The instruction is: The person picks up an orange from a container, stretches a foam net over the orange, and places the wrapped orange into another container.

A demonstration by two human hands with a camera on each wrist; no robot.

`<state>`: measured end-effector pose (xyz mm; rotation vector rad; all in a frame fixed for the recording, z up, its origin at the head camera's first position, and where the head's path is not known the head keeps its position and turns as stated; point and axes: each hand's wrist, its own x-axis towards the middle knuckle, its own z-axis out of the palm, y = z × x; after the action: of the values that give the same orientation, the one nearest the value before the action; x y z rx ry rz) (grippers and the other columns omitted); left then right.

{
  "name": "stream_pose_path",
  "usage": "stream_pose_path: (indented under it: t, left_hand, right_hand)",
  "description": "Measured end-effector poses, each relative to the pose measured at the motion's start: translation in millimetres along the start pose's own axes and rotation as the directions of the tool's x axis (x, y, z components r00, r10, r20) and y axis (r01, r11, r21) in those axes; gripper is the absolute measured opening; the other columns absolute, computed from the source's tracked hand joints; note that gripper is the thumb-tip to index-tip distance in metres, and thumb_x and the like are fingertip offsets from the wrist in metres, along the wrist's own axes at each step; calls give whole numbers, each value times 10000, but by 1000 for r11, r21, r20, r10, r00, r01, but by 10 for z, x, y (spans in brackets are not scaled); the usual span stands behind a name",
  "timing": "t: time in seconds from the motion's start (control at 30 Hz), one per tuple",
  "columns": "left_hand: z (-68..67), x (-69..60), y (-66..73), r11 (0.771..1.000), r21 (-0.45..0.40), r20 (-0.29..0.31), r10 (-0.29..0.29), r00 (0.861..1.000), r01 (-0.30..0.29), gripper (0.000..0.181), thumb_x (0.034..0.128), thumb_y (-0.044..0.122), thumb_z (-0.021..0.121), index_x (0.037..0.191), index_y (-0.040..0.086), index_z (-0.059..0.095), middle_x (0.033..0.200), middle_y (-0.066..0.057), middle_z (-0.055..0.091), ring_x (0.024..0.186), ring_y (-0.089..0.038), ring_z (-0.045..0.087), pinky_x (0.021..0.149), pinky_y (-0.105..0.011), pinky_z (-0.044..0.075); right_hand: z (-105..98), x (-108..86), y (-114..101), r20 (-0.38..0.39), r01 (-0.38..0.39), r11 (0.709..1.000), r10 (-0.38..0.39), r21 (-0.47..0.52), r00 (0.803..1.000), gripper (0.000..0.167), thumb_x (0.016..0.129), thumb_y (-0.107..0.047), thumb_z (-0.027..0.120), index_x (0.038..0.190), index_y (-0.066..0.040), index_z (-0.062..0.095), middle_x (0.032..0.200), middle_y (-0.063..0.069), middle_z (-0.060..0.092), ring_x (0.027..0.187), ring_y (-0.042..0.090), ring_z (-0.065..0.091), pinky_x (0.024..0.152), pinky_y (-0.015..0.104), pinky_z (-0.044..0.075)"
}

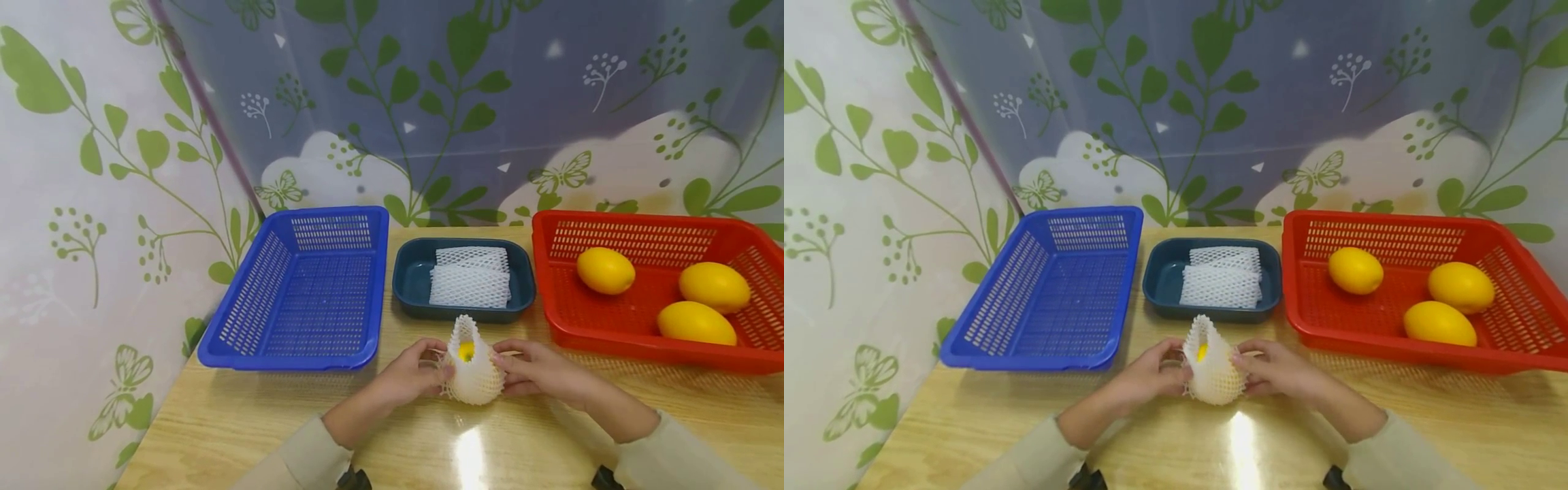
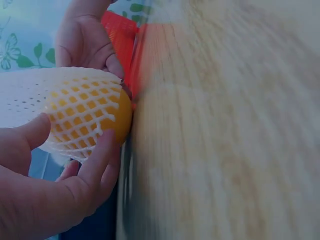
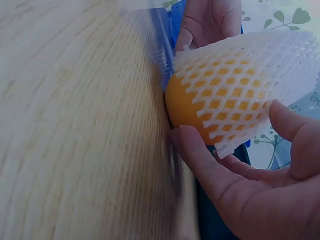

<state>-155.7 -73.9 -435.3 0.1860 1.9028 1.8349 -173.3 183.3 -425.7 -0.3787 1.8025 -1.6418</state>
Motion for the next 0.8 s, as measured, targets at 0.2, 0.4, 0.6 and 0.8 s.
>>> stream_pose_path:
  t: [0.2,0.4,0.6,0.8]
  left_hand:
    - [21,8,-18,999,-46,70,0,998,4,535,952,100,620,1416,15,368,1278,-233,522,1050,-282,603,862,-438,548]
    - [-3,20,-34,989,-144,42,42,998,-36,556,942,113,635,1417,-17,376,1300,-238,465,1051,-302,592,869,-453,543]
    - [-18,25,10,958,-286,97,65,993,-35,818,814,399,716,1430,36,319,1329,-209,424,1061,-283,570,916,-506,507]
    - [58,58,150,922,-382,85,108,991,-68,825,739,472,729,1385,135,341,1265,-91,487,1030,-197,567,874,-418,518]
  right_hand:
    - [13,2,18,-7,9,998,-8,62,1000,661,1015,-284,524,1387,189,249,1153,153,615,1013,255,650,896,417,533]
    - [39,30,24,28,34,982,-40,188,999,644,1040,-280,463,1399,184,198,1134,87,631,998,210,661,897,387,535]
    - [78,47,-41,30,79,960,-91,268,995,498,1048,-299,432,1347,87,335,1127,60,625,1010,227,658,897,399,534]
    - [102,25,-189,-40,154,948,-149,278,988,321,1052,-326,408,1258,-84,456,1118,11,613,981,191,643,879,356,545]
